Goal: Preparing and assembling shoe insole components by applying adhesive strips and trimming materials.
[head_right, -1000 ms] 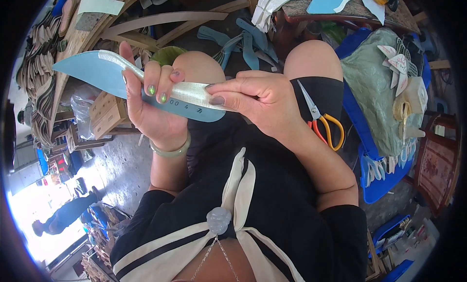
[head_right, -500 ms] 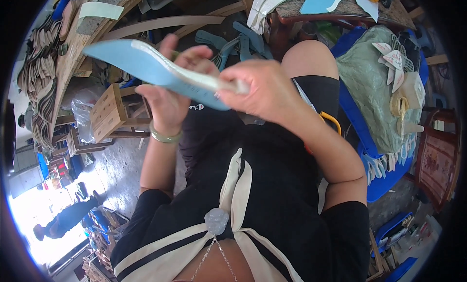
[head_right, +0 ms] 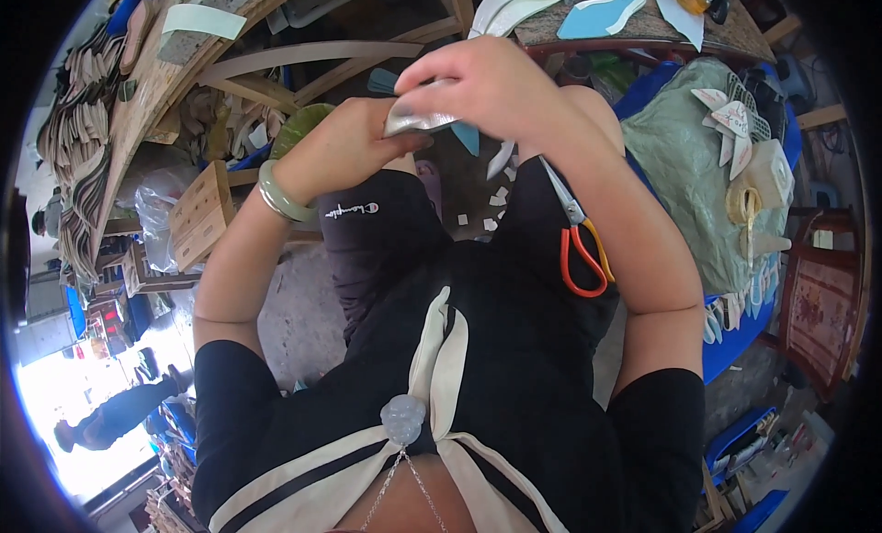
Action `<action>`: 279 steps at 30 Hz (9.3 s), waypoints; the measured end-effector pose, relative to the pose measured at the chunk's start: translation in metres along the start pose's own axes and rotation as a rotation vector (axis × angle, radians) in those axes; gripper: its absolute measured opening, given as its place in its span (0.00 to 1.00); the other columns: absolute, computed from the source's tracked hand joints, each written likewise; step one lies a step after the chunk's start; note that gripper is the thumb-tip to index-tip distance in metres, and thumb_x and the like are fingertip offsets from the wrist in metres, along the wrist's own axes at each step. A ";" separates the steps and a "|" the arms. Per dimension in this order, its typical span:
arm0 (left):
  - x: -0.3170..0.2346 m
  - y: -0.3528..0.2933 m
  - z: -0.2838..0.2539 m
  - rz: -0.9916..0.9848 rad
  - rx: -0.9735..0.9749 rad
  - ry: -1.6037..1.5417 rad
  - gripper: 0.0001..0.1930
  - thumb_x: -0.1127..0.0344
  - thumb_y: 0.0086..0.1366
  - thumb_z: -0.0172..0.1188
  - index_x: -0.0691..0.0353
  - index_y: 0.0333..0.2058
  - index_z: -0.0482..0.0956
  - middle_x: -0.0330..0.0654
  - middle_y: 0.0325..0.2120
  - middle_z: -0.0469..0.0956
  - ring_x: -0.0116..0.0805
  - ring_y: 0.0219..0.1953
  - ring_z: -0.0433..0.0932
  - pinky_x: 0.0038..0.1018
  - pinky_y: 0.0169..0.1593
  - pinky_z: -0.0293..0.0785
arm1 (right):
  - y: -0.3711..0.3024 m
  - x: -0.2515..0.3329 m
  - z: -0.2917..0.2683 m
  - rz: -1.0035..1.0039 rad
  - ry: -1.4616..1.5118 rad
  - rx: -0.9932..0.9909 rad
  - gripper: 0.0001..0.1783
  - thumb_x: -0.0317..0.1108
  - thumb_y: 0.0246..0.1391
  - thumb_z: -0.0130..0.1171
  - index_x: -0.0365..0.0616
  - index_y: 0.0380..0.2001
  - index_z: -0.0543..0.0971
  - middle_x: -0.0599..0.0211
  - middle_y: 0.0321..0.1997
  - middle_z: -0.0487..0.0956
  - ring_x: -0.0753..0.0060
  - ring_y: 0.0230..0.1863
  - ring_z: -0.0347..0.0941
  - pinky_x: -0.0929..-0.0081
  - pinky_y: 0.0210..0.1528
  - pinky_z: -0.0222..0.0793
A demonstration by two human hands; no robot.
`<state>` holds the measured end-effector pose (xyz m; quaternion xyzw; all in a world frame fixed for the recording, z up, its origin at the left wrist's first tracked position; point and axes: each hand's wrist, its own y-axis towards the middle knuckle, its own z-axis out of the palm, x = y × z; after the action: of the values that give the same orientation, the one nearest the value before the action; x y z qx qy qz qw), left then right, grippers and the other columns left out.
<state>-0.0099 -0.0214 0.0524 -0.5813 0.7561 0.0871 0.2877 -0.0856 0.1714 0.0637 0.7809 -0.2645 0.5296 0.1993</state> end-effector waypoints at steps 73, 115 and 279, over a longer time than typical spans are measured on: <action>-0.027 -0.007 0.056 0.285 -0.872 -1.336 0.27 0.59 0.63 0.58 0.66 0.55 0.61 0.46 0.36 0.75 0.35 0.40 0.74 0.35 0.50 0.69 | -0.029 -0.014 0.061 0.024 0.265 -0.335 0.09 0.31 0.53 0.60 0.37 0.35 0.82 0.66 0.25 0.81 0.84 0.27 0.73 0.83 0.31 0.69; -0.011 -0.022 0.089 0.198 -0.519 -1.550 0.11 0.69 0.65 0.55 0.65 0.45 0.73 0.47 0.44 0.77 0.36 0.49 0.74 0.30 0.53 0.69 | -0.038 -0.065 0.031 0.244 0.898 -0.032 0.12 0.28 0.50 0.59 0.39 0.40 0.77 0.76 0.25 0.75 0.87 0.26 0.65 0.86 0.30 0.62; -0.046 0.028 0.083 0.210 0.454 -1.797 0.31 0.45 0.66 0.47 0.68 0.55 0.61 0.56 0.46 0.72 0.39 0.40 0.77 0.31 0.38 0.78 | -0.036 -0.063 -0.049 -0.262 0.467 -0.770 0.21 0.46 0.65 0.43 0.39 0.45 0.72 0.72 0.32 0.77 0.85 0.33 0.72 0.87 0.36 0.67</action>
<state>-0.0009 0.0636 0.0034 -0.1543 0.2975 0.3801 0.8621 -0.1174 0.2409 0.0219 0.5369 -0.2890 0.5246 0.5941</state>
